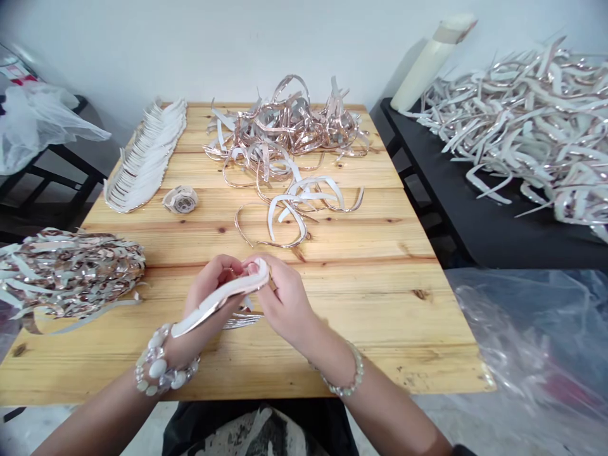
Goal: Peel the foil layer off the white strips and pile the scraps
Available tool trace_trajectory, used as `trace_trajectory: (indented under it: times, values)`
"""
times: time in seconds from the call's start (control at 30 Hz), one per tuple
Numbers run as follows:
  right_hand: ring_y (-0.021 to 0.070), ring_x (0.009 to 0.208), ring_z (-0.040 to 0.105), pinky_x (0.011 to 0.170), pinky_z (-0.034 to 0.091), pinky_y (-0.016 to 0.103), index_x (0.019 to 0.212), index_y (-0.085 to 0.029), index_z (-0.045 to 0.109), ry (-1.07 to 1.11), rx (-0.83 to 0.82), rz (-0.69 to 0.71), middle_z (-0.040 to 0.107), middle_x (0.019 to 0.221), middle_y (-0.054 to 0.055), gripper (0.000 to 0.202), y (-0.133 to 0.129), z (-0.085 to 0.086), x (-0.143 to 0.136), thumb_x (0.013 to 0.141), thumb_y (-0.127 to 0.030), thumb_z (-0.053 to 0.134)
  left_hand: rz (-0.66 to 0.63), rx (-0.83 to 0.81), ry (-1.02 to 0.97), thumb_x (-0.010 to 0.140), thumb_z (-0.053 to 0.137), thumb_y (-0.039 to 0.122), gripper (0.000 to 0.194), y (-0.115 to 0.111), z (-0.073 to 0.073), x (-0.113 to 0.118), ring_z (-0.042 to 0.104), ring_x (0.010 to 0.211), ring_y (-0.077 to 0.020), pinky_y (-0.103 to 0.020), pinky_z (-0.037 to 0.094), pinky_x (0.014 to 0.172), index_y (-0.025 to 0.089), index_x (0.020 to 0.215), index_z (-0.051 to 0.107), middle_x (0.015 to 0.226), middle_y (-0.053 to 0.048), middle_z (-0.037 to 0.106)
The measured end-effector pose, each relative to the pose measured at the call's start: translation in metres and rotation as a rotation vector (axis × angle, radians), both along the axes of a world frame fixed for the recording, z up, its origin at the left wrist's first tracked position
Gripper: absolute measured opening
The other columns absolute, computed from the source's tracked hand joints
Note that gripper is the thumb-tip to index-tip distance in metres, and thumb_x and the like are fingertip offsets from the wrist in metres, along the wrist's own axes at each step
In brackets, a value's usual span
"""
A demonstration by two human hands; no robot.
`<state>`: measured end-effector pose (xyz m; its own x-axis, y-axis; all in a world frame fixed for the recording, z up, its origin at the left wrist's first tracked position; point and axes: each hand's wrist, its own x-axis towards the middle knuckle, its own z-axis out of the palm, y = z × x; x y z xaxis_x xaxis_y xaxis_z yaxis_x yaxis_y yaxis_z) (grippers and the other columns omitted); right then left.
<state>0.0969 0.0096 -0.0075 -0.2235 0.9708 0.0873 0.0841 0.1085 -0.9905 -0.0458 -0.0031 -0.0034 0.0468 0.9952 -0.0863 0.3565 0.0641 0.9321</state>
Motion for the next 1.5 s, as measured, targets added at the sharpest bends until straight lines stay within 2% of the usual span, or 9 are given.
trace_trajectory:
  times: [0.2, 0.43, 0.7, 0.8, 1.03, 1.13, 1.23, 1.33, 1.5]
  values:
    - [0.0189, 0.074, 0.063, 0.068, 0.050, 0.032, 0.098, -0.020, 0.063, -0.104, 0.132, -0.036, 0.068, 0.086, 0.006, 0.019, -0.004, -0.002, -0.002, 0.095, -0.028, 0.046, 0.037, -0.005, 0.011, 0.084, 0.055, 0.035, 0.016, 0.002, -0.003, 0.001, 0.050, 0.054, -0.0104, -0.020, 0.037, 0.049, 0.020, 0.087, 0.054, 0.061, 0.003, 0.054]
    - [0.0183, 0.080, 0.064, 0.073, 0.051, 0.032, 0.100, -0.024, 0.063, -0.175, 0.298, -0.019, 0.069, 0.092, 0.005, 0.019, -0.007, -0.002, -0.002, 0.093, -0.018, 0.047, 0.030, 0.080, 0.221, 0.081, 0.053, 0.025, 0.005, 0.002, -0.001, 0.000, 0.048, 0.054, -0.0096, -0.022, 0.034, 0.053, 0.020, 0.082, 0.053, 0.061, 0.005, 0.054]
    - [0.0171, 0.066, 0.062, 0.062, 0.051, 0.032, 0.098, -0.024, 0.067, -0.109, 0.336, -0.087, 0.068, 0.078, 0.004, 0.023, -0.018, 0.009, 0.002, 0.095, -0.028, 0.044, 0.014, 0.077, -0.088, 0.086, 0.047, 0.022, 0.007, -0.001, 0.005, 0.000, 0.048, 0.060, -0.0104, -0.021, 0.039, 0.057, 0.019, 0.081, 0.049, 0.067, 0.003, 0.052]
    - [0.0173, 0.062, 0.059, 0.057, 0.049, 0.032, 0.094, -0.024, 0.068, -0.028, 0.283, -0.112, 0.065, 0.072, 0.004, 0.024, -0.020, 0.008, 0.001, 0.094, -0.032, 0.046, 0.014, 0.035, -0.169, 0.086, 0.048, 0.024, 0.009, 0.002, 0.008, -0.002, 0.045, 0.060, -0.0103, -0.021, 0.037, 0.055, 0.019, 0.079, 0.049, 0.067, 0.002, 0.049]
    - [0.0123, 0.048, 0.046, 0.046, 0.039, 0.027, 0.080, -0.021, 0.061, 0.425, -0.058, -0.214, 0.048, 0.056, -0.003, 0.020, 0.000, 0.004, -0.005, 0.088, -0.038, 0.057, -0.112, -0.162, -0.615, 0.088, 0.042, 0.024, 0.016, 0.005, 0.015, -0.008, 0.047, 0.061, -0.0096, -0.021, 0.041, 0.056, 0.016, 0.081, 0.054, 0.075, -0.001, 0.057]
    - [0.0105, 0.046, 0.044, 0.044, 0.035, 0.026, 0.076, -0.020, 0.060, 0.468, -0.135, -0.191, 0.045, 0.055, -0.004, 0.020, 0.008, 0.004, -0.002, 0.086, -0.037, 0.057, -0.111, -0.112, -0.585, 0.092, 0.035, 0.026, 0.025, 0.003, 0.016, -0.009, 0.048, 0.063, -0.0101, -0.021, 0.042, 0.058, 0.016, 0.086, 0.056, 0.077, -0.001, 0.058]
    - [0.0115, 0.046, 0.043, 0.043, 0.033, 0.026, 0.076, -0.020, 0.060, 0.404, -0.157, -0.124, 0.045, 0.053, -0.003, 0.020, 0.008, 0.000, 0.003, 0.086, -0.037, 0.058, -0.144, -0.116, -0.418, 0.088, 0.048, 0.034, 0.019, 0.003, 0.015, -0.008, 0.048, 0.061, -0.0101, -0.021, 0.040, 0.054, 0.017, 0.091, 0.055, 0.076, 0.000, 0.057]
    - [0.0118, 0.047, 0.042, 0.042, 0.031, 0.026, 0.077, -0.020, 0.061, 0.322, -0.127, -0.065, 0.048, 0.054, -0.002, 0.021, 0.006, -0.003, 0.005, 0.087, -0.038, 0.057, -0.193, -0.175, -0.304, 0.084, 0.054, 0.031, 0.014, 0.003, 0.015, -0.006, 0.046, 0.058, -0.0095, -0.020, 0.038, 0.051, 0.018, 0.084, 0.053, 0.072, 0.001, 0.054]
    - [0.0115, 0.050, 0.044, 0.045, 0.034, 0.025, 0.080, -0.020, 0.058, 0.222, -0.146, -0.055, 0.048, 0.056, -0.003, 0.024, 0.009, -0.001, 0.003, 0.088, -0.042, 0.055, -0.240, -0.161, -0.388, 0.086, 0.050, 0.028, 0.015, 0.002, 0.020, -0.006, 0.042, 0.056, -0.0078, -0.019, 0.035, 0.051, 0.016, 0.078, 0.052, 0.069, 0.001, 0.052]
